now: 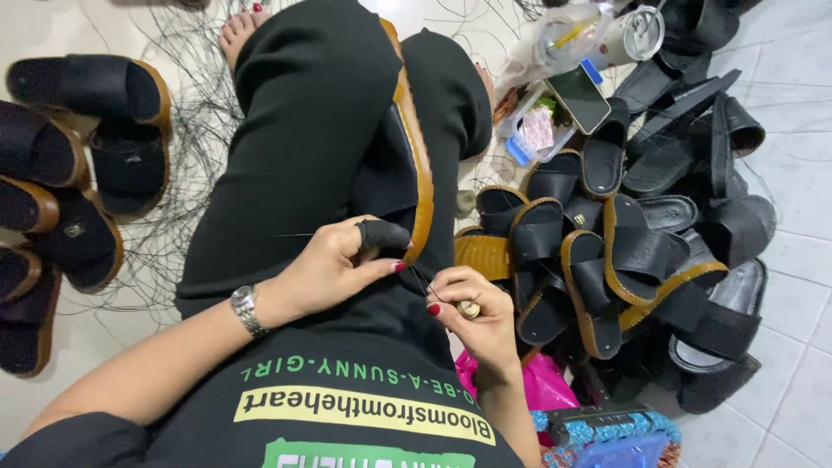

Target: Hand-stitching the soles and straps of sandals using a needle and thread while sitting on the floor.

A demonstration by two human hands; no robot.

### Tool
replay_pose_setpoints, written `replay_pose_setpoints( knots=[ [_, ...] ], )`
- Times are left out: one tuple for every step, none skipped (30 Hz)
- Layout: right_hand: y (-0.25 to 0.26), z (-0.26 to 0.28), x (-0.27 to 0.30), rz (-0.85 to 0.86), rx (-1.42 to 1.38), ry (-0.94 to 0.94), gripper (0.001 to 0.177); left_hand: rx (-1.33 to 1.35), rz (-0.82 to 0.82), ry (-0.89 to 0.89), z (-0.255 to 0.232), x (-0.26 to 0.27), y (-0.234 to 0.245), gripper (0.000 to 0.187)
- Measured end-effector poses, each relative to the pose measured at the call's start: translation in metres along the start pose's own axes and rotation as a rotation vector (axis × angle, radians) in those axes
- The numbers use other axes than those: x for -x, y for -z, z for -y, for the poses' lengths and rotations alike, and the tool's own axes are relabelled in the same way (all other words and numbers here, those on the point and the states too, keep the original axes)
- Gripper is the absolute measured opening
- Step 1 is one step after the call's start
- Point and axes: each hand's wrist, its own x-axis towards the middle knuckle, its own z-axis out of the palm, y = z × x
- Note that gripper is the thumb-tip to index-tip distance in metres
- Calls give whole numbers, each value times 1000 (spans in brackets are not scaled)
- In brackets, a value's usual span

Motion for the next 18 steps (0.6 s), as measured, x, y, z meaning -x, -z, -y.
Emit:
replay_pose_setpoints(
  knots=[
    [-3,-7,0,-21,-147,7,7,9,-28,-13,-2,0,-1,22],
    [-7,-14,-1,-41,-294,14,6,19,-57,-26,-3,0,-3,23],
    [-6,-14,-4,-41,-292,13,6,21,-56,-26,-1,0,-4,23],
    [-6,-15,-7,-30,-346,53,7,9,-83,-26,2,-1,-4,26],
    [-5,-16,-8,-19,-399,90,8,-1,-109,-23,4,0,-6,30],
    [-3,-17,-8,-19,-397,85,8,4,-108,-20,8,0,-7,30],
    [-2,-18,-8,-11,-405,96,8,5,-125,-8,11,1,-7,34],
    [-2,-20,-7,-3,-413,108,9,6,-141,4,15,1,-7,38],
    [-4,-14,-8,-5,-413,104,9,7,-138,7,19,1,-7,38],
    [-6,-8,-9,14,-431,61,8,30,-153,21,22,2,-7,38],
    [-8,-3,-9,33,-449,17,8,55,-168,34,26,3,-8,39],
    [7,-14,-3,31,-449,13,8,57,-165,37,30,1,-10,39],
    [22,-25,3,-13,-223,-49,8,64,-122,18,33,-2,-11,27],
    [36,-36,9,-55,4,-110,10,72,-78,-1,36,-3,-12,15],
    [35,-46,8,-52,5,-103,10,70,-83,-6,37,-2,-11,15],
    [34,-57,7,-29,-71,-152,9,54,-72,6,38,-1,-9,10],
    [36,-67,8,-6,-142,-207,8,45,-60,20,39,0,-11,6],
    [39,-50,-4,-4,-136,-206,8,50,-62,16,30,0,-6,6]
  ],
)
